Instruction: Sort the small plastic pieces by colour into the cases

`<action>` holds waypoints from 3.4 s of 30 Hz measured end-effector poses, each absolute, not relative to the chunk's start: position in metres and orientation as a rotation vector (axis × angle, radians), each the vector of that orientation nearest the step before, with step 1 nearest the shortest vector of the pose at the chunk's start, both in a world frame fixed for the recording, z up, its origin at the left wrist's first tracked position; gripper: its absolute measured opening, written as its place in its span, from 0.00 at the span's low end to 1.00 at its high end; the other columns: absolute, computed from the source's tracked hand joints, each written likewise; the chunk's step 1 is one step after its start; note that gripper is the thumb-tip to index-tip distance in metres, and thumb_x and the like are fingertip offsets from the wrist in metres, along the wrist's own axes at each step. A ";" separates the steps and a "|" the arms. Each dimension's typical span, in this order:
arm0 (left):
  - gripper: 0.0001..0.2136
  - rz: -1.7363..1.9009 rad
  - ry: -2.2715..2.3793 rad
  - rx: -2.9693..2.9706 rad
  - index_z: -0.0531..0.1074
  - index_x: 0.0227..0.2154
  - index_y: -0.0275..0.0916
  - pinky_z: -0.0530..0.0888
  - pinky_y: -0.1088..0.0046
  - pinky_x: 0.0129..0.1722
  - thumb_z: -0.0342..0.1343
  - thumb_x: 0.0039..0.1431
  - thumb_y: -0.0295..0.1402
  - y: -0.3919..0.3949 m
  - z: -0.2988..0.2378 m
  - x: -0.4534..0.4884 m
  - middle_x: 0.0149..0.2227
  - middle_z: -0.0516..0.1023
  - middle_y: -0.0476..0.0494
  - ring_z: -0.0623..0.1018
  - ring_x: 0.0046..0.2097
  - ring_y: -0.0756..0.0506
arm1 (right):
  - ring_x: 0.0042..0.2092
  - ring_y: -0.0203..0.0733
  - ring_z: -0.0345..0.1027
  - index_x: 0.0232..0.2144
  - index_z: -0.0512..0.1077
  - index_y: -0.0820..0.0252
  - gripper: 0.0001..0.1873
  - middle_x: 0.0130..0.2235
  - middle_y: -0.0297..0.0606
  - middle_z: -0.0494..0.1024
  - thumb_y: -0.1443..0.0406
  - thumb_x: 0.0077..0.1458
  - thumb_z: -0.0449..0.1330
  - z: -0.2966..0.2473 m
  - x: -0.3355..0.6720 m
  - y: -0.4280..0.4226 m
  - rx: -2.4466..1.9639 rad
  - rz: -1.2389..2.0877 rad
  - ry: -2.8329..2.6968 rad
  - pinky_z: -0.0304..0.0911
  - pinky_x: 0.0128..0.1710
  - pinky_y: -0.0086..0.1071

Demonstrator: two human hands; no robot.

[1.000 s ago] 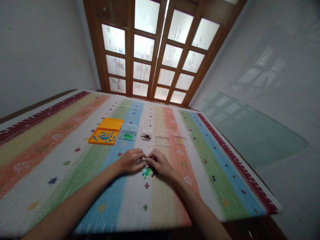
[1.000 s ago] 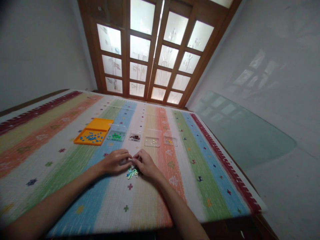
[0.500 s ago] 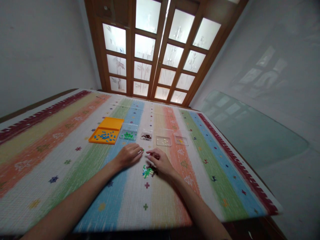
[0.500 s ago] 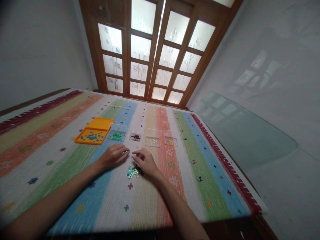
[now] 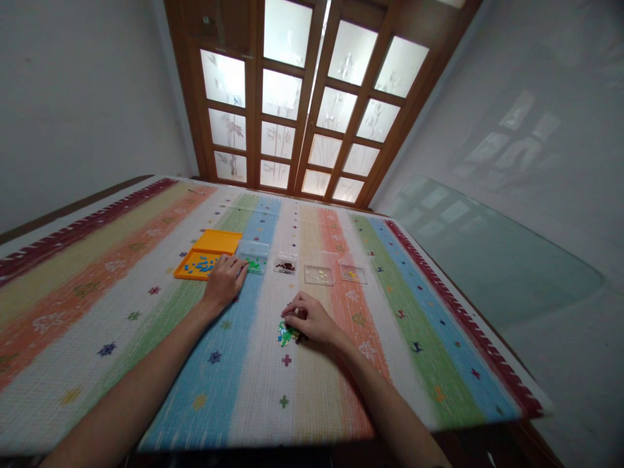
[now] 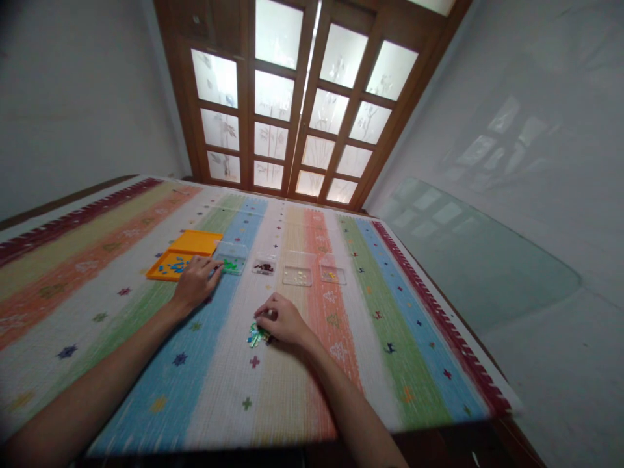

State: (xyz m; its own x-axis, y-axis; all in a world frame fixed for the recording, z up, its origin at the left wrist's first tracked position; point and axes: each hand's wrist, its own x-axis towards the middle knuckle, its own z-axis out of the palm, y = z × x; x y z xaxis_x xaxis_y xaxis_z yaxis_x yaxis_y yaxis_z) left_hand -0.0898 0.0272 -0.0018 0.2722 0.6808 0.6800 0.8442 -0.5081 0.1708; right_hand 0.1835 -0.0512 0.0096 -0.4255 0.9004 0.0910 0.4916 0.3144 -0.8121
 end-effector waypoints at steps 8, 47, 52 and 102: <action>0.10 -1.264 -1.331 -2.621 0.76 0.42 0.39 0.75 0.61 0.47 0.50 0.66 0.30 0.011 0.004 -0.071 0.39 0.77 0.41 0.76 0.44 0.41 | 0.32 0.32 0.65 0.31 0.81 0.60 0.11 0.34 0.33 0.71 0.78 0.51 0.62 0.008 0.185 -0.049 -1.211 0.946 -2.030 0.61 0.34 0.26; 0.07 -0.910 -0.880 -3.150 0.73 0.35 0.38 0.70 0.64 0.45 0.51 0.68 0.30 -0.026 0.011 -0.033 0.36 0.76 0.42 0.73 0.41 0.43 | 0.32 0.35 0.64 0.26 0.77 0.60 0.11 0.32 0.33 0.71 0.76 0.49 0.57 0.003 0.189 -0.042 -1.336 0.835 -1.777 0.61 0.35 0.29; 0.09 -1.105 -1.243 -2.706 0.74 0.37 0.39 0.70 0.60 0.47 0.50 0.68 0.32 0.001 0.010 -0.057 0.37 0.77 0.41 0.73 0.43 0.40 | 0.32 0.34 0.65 0.26 0.77 0.61 0.11 0.31 0.33 0.71 0.77 0.48 0.57 0.000 0.189 -0.041 -1.322 0.829 -1.777 0.60 0.34 0.28; 0.07 -0.914 -0.912 -3.454 0.81 0.35 0.39 0.70 0.73 0.38 0.58 0.59 0.26 -0.034 0.006 -0.028 0.33 0.74 0.45 0.74 0.36 0.48 | 0.32 0.33 0.65 0.26 0.76 0.61 0.12 0.33 0.32 0.71 0.80 0.45 0.59 0.016 0.196 -0.049 -1.145 0.956 -2.059 0.59 0.31 0.25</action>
State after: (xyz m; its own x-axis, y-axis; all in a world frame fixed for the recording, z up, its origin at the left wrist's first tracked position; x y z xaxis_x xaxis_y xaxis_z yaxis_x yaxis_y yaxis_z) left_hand -0.0279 -0.0340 0.0056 0.7724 0.5586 0.3022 0.3010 -0.7410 0.6003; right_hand 0.1957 -0.0485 0.0158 -0.4555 0.8779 0.1477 0.4538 0.3717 -0.8099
